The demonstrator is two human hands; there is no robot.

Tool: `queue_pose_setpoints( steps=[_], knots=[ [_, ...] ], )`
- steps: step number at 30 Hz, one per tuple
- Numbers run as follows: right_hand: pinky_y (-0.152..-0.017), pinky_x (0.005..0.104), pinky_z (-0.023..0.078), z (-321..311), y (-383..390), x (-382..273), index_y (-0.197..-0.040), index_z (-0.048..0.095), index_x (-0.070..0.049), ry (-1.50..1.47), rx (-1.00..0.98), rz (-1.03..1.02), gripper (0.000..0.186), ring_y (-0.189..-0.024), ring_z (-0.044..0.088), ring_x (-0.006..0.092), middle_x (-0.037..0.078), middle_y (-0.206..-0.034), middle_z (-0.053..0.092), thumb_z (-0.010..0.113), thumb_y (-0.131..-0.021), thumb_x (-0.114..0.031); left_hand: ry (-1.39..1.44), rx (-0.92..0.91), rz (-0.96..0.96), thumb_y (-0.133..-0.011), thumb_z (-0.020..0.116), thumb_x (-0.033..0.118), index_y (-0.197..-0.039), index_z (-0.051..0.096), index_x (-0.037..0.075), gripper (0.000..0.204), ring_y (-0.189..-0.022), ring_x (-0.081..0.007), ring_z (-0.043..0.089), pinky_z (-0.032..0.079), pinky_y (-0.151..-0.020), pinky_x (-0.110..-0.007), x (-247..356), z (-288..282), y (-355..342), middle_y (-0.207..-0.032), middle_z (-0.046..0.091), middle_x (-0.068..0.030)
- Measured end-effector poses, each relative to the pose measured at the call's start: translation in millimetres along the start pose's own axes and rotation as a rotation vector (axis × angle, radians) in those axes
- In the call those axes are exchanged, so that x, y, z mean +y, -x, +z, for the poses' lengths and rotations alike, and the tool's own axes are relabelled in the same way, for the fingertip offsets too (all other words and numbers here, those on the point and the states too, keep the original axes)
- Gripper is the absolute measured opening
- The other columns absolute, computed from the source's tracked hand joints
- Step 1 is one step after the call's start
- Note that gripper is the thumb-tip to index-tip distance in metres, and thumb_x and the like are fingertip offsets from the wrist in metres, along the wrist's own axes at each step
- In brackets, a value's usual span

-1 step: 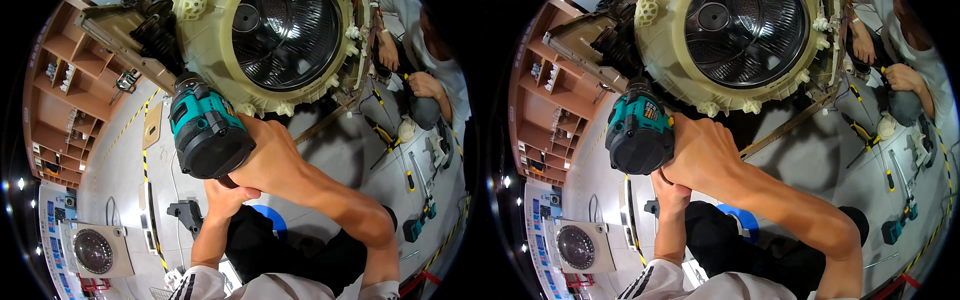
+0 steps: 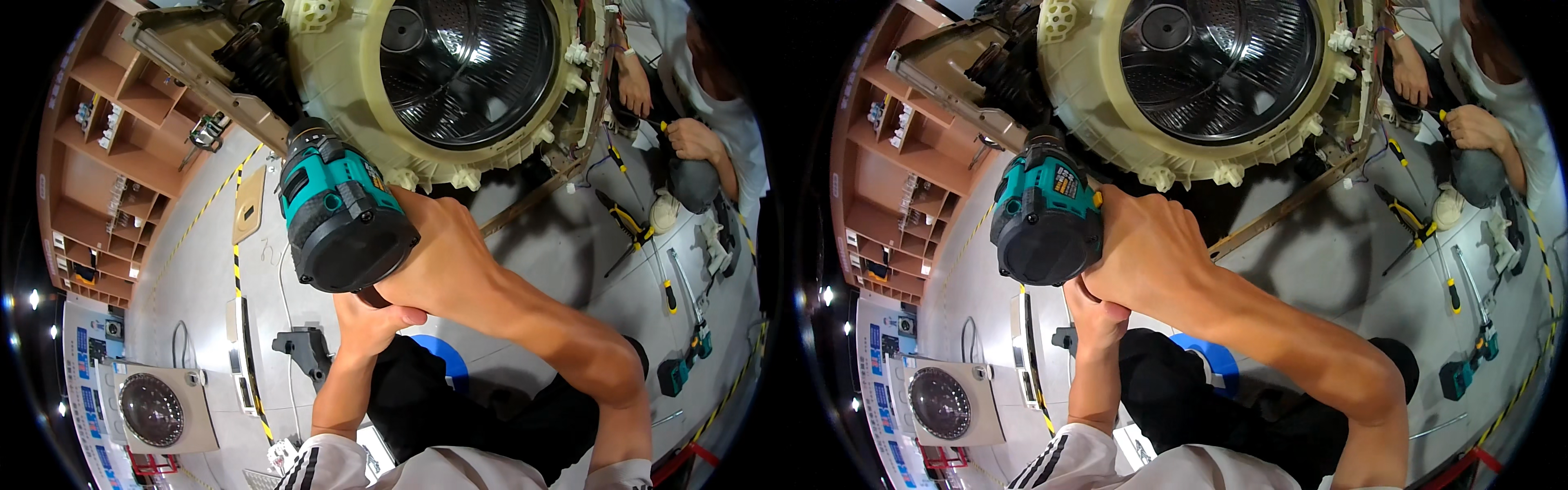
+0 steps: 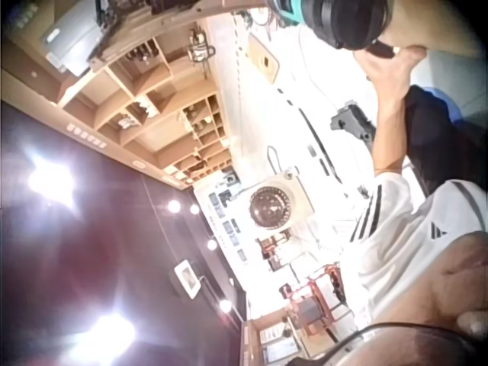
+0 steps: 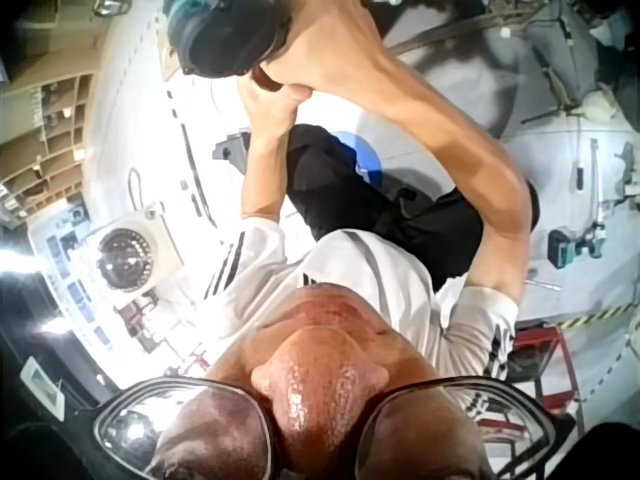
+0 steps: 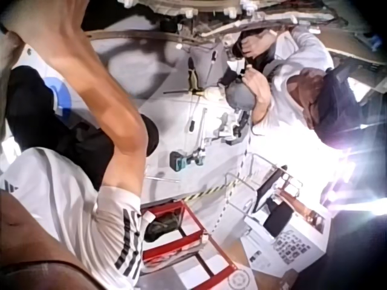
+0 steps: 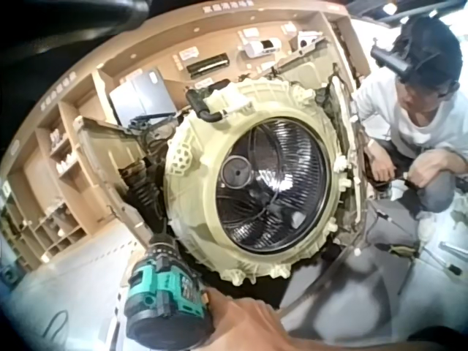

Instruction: The person uses a power drill and their hands to disassemble the outer tub of a washing machine, removing screws and disconnecting electrical connectors.

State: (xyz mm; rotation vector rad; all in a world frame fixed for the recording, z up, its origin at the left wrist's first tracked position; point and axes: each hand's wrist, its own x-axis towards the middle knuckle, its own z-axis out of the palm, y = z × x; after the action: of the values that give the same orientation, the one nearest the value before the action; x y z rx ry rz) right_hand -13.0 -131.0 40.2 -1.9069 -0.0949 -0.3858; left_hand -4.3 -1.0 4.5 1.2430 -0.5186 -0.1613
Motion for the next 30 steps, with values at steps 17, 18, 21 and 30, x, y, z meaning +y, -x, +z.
queue_pose_setpoints(
  steps=[17,18,21,30],
  knots=[
    [-0.058,0.0367,0.049,2,2,-1,-0.082,0.057,-0.001,0.046,0.043,0.002,0.037,-0.061,0.062,0.0342,0.015,-0.065,0.062,0.071,-0.056,-0.024,0.023,-0.022,0.026,-0.048,0.089,0.020,-0.117,0.047,-0.003,0.083,-0.098,-0.0196,0.056,0.047,-0.084,-0.033,2,-1,2,-0.109,0.056,-0.0087],
    [-0.058,0.0368,0.049,3,2,0,-0.082,0.057,-0.001,0.047,0.045,0.000,0.038,-0.061,0.061,0.0342,0.015,-0.065,0.062,0.071,-0.056,-0.024,0.020,-0.027,0.032,-0.048,0.089,0.020,-0.117,0.047,-0.003,0.083,-0.098,-0.0196,0.056,0.047,-0.084,-0.033,2,-1,2,-0.109,0.056,-0.0086],
    [-0.058,0.0365,0.049,2,3,-2,-0.082,0.057,-0.002,0.010,0.038,0.005,0.035,-0.062,0.062,0.0337,0.016,-0.065,0.062,0.070,-0.057,-0.022,0.025,0.003,0.025,-0.048,0.089,0.019,-0.117,0.047,-0.003,0.083,-0.098,-0.0194,0.056,0.047,-0.084,-0.033,4,1,4,-0.109,0.056,-0.0086],
    [-0.058,0.0350,0.049,-3,6,-6,-0.090,0.058,-0.002,-0.036,0.008,0.034,0.034,-0.063,0.063,0.0322,0.015,-0.067,0.063,0.067,-0.061,-0.016,0.005,-0.007,0.058,-0.047,0.089,0.022,-0.116,0.048,-0.003,0.084,-0.097,-0.0193,0.056,0.047,-0.084,-0.033,6,6,2,-0.109,0.056,-0.0084]
  ],
)
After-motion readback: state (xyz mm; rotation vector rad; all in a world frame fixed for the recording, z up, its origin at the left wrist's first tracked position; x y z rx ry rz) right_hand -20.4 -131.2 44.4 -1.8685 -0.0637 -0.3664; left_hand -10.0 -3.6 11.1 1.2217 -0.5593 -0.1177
